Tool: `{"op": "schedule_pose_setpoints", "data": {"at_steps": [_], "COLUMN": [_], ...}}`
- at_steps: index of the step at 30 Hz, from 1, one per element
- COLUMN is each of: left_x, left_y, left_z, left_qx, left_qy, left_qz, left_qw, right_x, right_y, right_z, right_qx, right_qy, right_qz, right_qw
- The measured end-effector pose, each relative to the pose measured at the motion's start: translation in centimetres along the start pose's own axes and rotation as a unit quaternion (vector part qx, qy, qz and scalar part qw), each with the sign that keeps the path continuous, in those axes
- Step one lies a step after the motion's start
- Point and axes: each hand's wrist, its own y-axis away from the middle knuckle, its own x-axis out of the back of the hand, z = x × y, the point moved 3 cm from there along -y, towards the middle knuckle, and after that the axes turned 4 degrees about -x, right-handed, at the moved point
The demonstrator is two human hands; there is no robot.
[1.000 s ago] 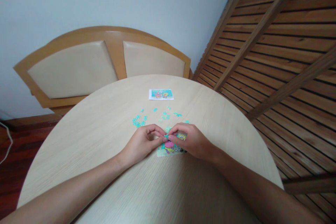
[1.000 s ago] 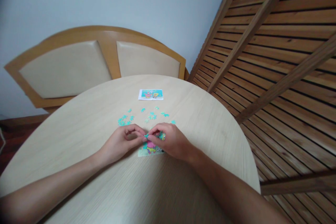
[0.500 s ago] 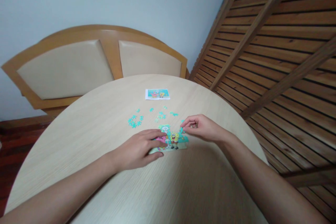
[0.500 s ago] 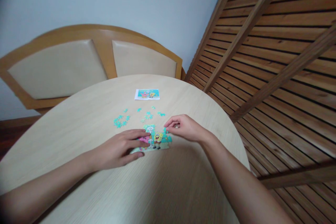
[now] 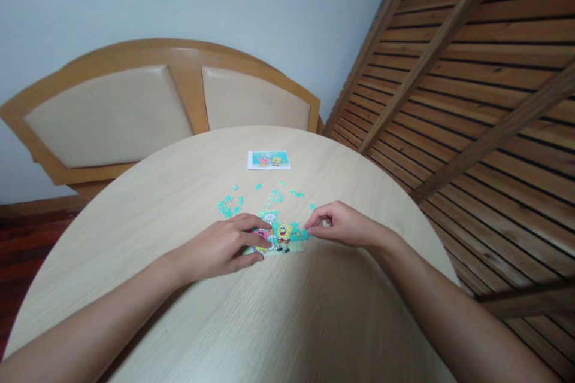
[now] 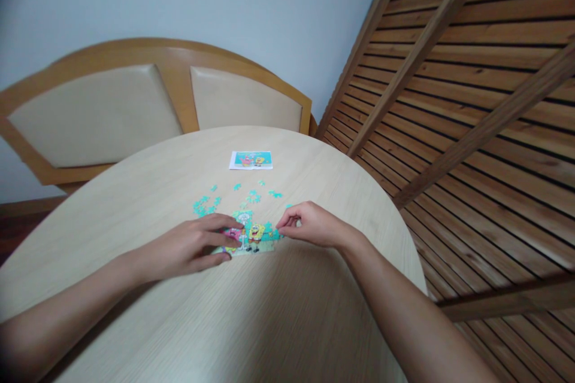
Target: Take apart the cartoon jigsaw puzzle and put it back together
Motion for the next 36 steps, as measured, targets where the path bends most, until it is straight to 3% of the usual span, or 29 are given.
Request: {"op": "schedule_pose_setpoints", "data": {"at_steps": [12, 30, 36], "left_x": [0.1, -0.2, -0.2], "left_y": [0.2, 0.1, 0.1], "left_z": [0.0, -0.1, -0.1], "left_qx": [-0.003, 0.009, 0.005], "left_qy": [0.009, 0.013, 0.018], "left_qz": [-0.001, 0.001, 0.013], "left_qw": [1.0, 1.0, 1.0], "right_x": [-0.5, -0.3, -0.5], "right_y": [-0.8, -0.5, -0.5], "right_z": [0.4, -0.6, -0.4], "right_qx": [0.004, 0.056, 0.084], "right_qy": [0.005, -0.008, 0.034], "right_qz": [0.068, 0.043, 0.049], "right_qw": [0.998, 0.997, 0.995]}}
